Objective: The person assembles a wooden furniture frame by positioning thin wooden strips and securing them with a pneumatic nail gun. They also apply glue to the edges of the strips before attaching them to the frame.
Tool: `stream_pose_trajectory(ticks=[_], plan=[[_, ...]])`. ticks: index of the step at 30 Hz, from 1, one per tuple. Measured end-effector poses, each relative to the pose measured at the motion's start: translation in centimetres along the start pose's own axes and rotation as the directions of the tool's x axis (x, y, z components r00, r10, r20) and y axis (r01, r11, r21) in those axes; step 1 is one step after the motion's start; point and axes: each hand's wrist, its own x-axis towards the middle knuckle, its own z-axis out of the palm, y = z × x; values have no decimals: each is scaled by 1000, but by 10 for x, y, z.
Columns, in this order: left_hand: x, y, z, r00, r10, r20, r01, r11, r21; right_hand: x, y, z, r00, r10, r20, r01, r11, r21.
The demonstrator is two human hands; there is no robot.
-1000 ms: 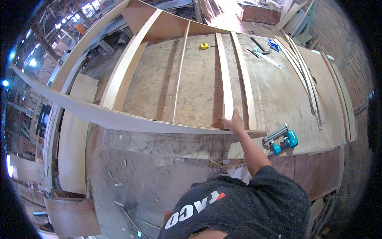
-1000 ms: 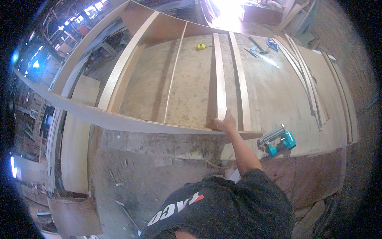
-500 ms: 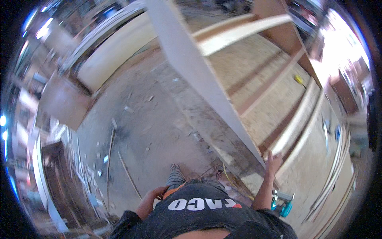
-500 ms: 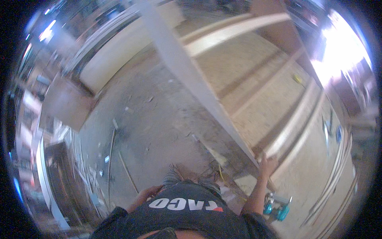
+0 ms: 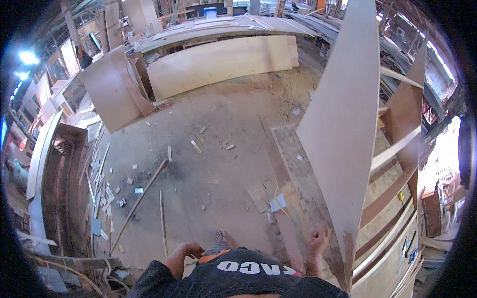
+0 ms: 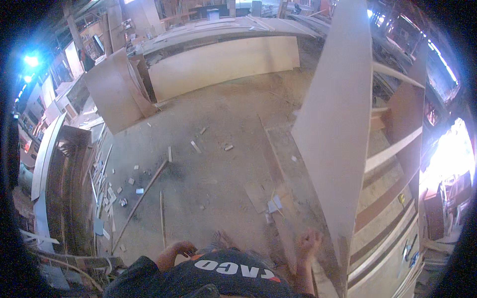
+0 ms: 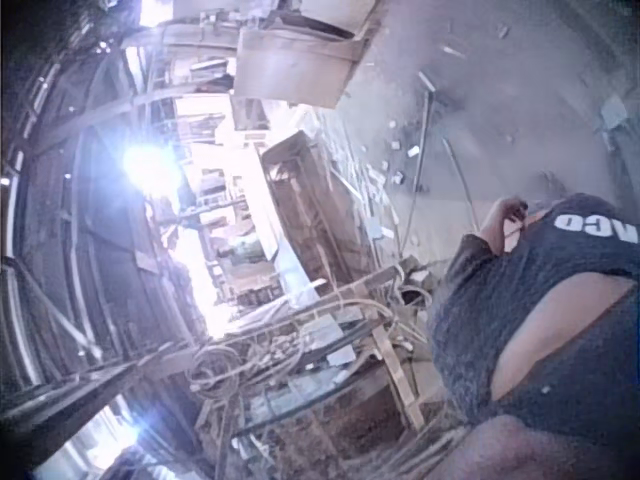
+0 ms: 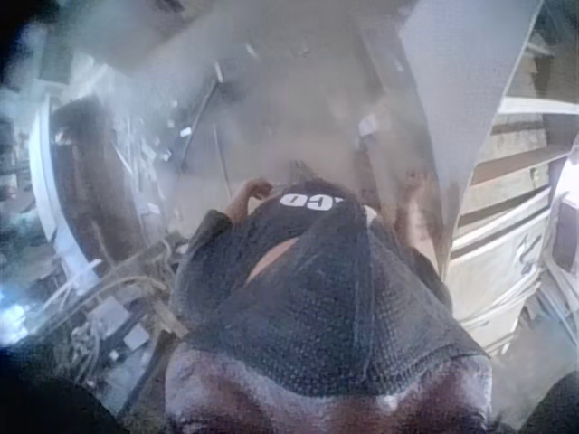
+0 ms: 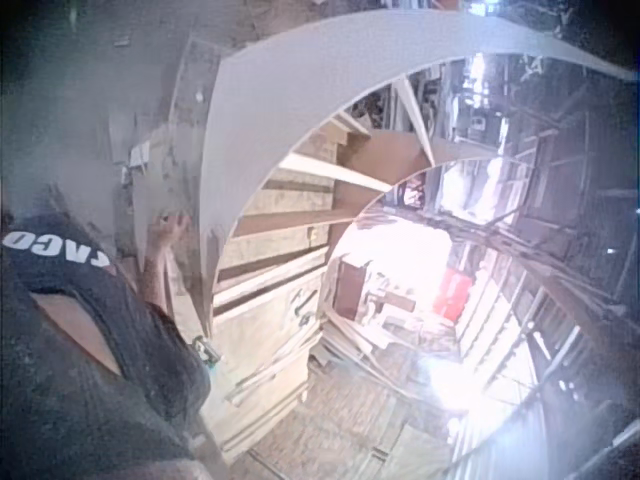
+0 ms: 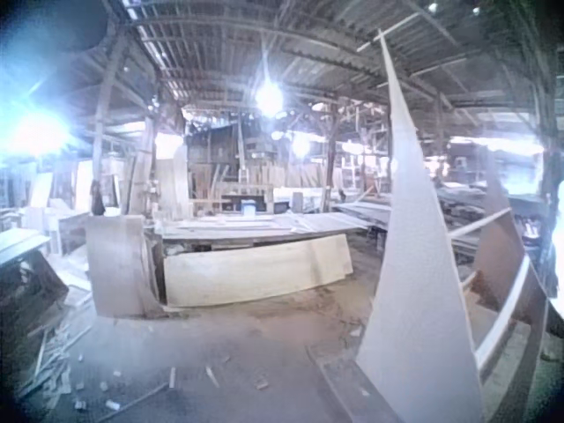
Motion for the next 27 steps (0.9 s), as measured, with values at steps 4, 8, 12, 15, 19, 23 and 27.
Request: stream_pose_trajectory(ticks=[4,8,12,15,19,23,27], plan=[[32,-28,-107,894,434,-111,-176,568,804,35,-108,73,976,-205,72,187,962,197],[33,-13,-141,871,49,-489,47,982,183,67,-168,122,928,-163,335,54,948,312],[58,10,-184,933,243,-266,-13,761,649,110,-166,180,915,-130,381,-4,943,333],[73,21,-200,916,260,-304,-57,836,545,170,-192,235,914,-147,379,9,940,342],[104,75,-240,891,175,-419,-66,963,262,266,-223,323,908,-193,373,39,923,382],[110,156,-293,850,107,-517,-114,993,18,385,-291,437,872,-412,264,219,811,542],[111,245,-374,856,133,-499,-138,990,28,509,-371,484,787,-474,396,104,734,672]])
